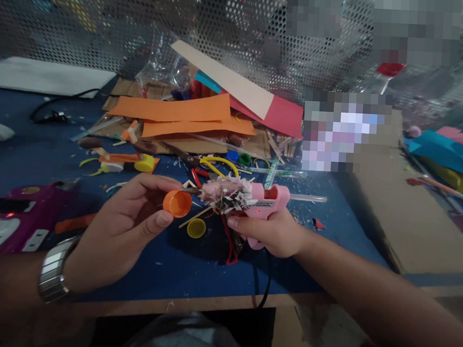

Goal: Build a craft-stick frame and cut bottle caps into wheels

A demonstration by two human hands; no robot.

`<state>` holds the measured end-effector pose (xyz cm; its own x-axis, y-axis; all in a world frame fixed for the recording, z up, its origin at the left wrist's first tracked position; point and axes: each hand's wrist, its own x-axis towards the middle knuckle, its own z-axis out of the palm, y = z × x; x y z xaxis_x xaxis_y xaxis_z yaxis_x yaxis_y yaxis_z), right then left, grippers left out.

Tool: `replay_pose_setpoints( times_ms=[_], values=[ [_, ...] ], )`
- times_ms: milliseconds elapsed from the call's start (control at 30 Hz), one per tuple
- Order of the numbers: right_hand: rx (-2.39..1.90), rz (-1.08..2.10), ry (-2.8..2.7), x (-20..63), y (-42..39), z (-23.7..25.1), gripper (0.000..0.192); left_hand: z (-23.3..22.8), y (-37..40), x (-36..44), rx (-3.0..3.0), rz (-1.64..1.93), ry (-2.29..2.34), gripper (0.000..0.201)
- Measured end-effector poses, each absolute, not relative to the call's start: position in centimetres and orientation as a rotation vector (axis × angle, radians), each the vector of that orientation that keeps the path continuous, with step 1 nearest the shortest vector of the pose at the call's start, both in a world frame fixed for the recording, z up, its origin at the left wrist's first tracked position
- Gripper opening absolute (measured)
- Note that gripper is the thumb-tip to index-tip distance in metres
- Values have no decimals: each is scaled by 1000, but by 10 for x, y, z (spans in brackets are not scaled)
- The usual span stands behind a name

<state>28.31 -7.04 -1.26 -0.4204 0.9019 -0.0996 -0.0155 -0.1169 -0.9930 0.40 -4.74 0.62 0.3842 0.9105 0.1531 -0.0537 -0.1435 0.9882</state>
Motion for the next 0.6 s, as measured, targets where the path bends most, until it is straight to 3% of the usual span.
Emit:
replay_pose_setpoints(
  times_ms=[167,600],
  values=[
    [-1017,1627,-1440,282,-70,-11,27,6,-47,4,1465,1025,827,25],
    [-1040,1528,-1475,282,-73,-8,30,7,-47,5,1480,998,834,26]
  ],
)
